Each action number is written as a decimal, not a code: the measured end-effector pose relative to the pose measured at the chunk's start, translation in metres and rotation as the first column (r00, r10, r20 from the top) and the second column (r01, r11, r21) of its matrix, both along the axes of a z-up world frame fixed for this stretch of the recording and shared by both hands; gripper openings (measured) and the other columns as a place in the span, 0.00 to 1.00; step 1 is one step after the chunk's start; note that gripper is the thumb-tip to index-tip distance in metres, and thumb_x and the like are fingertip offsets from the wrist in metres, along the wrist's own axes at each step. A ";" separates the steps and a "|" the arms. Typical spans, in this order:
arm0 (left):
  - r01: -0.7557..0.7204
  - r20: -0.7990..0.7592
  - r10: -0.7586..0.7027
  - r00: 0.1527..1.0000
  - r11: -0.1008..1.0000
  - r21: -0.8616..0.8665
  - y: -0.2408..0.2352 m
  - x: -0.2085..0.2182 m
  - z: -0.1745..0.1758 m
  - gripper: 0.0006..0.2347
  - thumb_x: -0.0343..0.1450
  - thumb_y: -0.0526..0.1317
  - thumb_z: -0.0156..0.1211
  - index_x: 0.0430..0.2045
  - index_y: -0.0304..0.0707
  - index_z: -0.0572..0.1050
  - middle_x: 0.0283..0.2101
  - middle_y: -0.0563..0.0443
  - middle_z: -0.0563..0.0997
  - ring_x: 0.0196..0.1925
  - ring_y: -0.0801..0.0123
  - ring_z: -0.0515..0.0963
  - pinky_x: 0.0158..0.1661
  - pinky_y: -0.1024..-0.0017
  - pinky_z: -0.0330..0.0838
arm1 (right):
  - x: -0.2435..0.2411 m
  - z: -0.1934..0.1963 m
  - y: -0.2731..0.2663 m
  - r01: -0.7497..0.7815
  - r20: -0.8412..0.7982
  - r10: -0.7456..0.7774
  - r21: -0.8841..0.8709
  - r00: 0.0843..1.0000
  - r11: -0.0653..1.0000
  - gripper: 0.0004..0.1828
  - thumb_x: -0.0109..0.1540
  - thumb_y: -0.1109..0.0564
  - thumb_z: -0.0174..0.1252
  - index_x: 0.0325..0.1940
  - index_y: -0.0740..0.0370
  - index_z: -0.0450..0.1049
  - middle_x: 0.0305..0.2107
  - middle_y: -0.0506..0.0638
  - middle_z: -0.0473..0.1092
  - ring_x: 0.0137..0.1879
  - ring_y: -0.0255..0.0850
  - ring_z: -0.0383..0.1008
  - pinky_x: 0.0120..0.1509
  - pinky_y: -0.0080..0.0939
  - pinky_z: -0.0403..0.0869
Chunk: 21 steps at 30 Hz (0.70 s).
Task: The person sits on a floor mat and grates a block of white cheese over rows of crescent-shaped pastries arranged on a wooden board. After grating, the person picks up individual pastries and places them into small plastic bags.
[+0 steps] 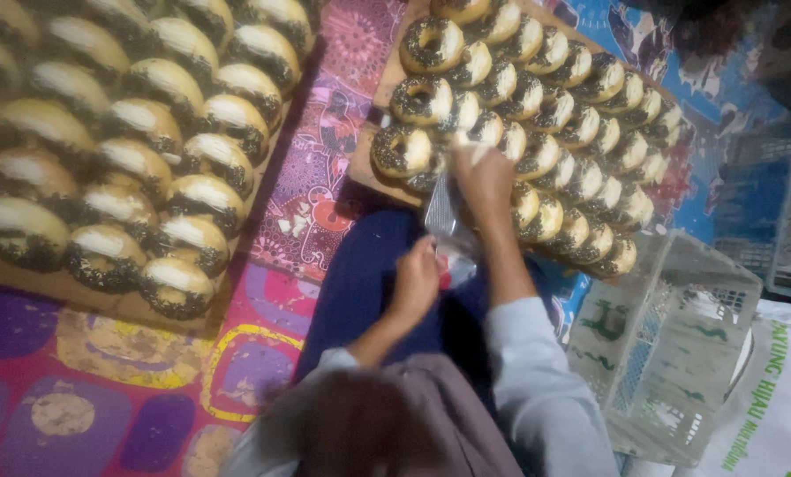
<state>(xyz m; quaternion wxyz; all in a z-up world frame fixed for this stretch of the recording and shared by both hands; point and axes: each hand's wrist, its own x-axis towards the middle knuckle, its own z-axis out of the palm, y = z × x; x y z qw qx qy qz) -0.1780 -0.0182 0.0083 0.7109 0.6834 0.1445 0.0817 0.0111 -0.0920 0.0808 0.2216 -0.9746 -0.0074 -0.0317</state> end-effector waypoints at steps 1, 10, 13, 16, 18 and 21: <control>0.001 0.040 0.000 0.999 0.999 -0.039 0.000 -0.010 0.002 0.11 0.76 0.31 0.46 0.47 0.26 0.76 0.27 0.41 0.83 0.26 0.60 0.83 0.30 0.62 0.76 | 0.003 0.005 -0.005 0.038 -0.010 -0.038 0.029 0.999 0.999 0.32 0.64 0.35 0.58 0.31 0.71 0.80 0.22 0.64 0.76 0.30 0.55 0.80 0.35 0.54 0.75; 0.122 -0.072 -0.150 0.986 0.946 -0.299 -0.012 0.003 0.020 0.12 0.78 0.34 0.43 0.50 0.30 0.75 0.27 0.48 0.81 0.12 0.74 0.71 0.15 0.73 0.66 | -0.052 0.039 -0.055 0.045 0.034 -0.050 0.140 0.998 0.989 0.33 0.69 0.37 0.50 0.29 0.69 0.79 0.23 0.62 0.76 0.28 0.55 0.78 0.36 0.56 0.73; 0.121 -0.107 -0.159 0.982 0.947 -0.297 -0.023 0.025 0.019 0.13 0.77 0.33 0.43 0.50 0.31 0.75 0.27 0.48 0.82 0.15 0.71 0.74 0.17 0.70 0.70 | -0.071 0.028 -0.058 0.018 0.040 -0.016 -0.032 0.999 0.999 0.32 0.69 0.39 0.52 0.27 0.69 0.79 0.23 0.66 0.75 0.29 0.60 0.77 0.37 0.58 0.74; 0.096 -0.047 -0.108 0.993 0.976 -0.195 -0.032 0.038 0.011 0.12 0.77 0.32 0.44 0.50 0.31 0.76 0.27 0.47 0.83 0.23 0.67 0.80 0.26 0.67 0.75 | -0.074 0.011 -0.058 -0.009 0.198 0.045 -0.181 0.979 0.984 0.29 0.68 0.40 0.56 0.31 0.70 0.79 0.22 0.68 0.74 0.28 0.64 0.76 0.36 0.59 0.74; 0.076 -0.008 -0.077 0.997 0.989 -0.129 -0.038 0.042 0.003 0.12 0.76 0.32 0.44 0.49 0.30 0.76 0.27 0.45 0.83 0.27 0.64 0.83 0.31 0.65 0.78 | -0.070 0.000 -0.059 0.052 0.193 -0.003 -0.251 0.981 0.967 0.30 0.68 0.39 0.57 0.30 0.72 0.78 0.21 0.69 0.73 0.28 0.63 0.77 0.35 0.57 0.75; 0.068 -0.020 -0.069 0.997 0.995 -0.076 -0.041 0.042 -0.006 0.12 0.75 0.31 0.45 0.47 0.29 0.77 0.26 0.43 0.82 0.28 0.60 0.84 0.32 0.63 0.77 | -0.062 -0.012 -0.057 0.044 0.282 0.030 -0.254 0.959 0.966 0.28 0.67 0.41 0.57 0.33 0.71 0.80 0.21 0.68 0.73 0.27 0.63 0.77 0.34 0.57 0.76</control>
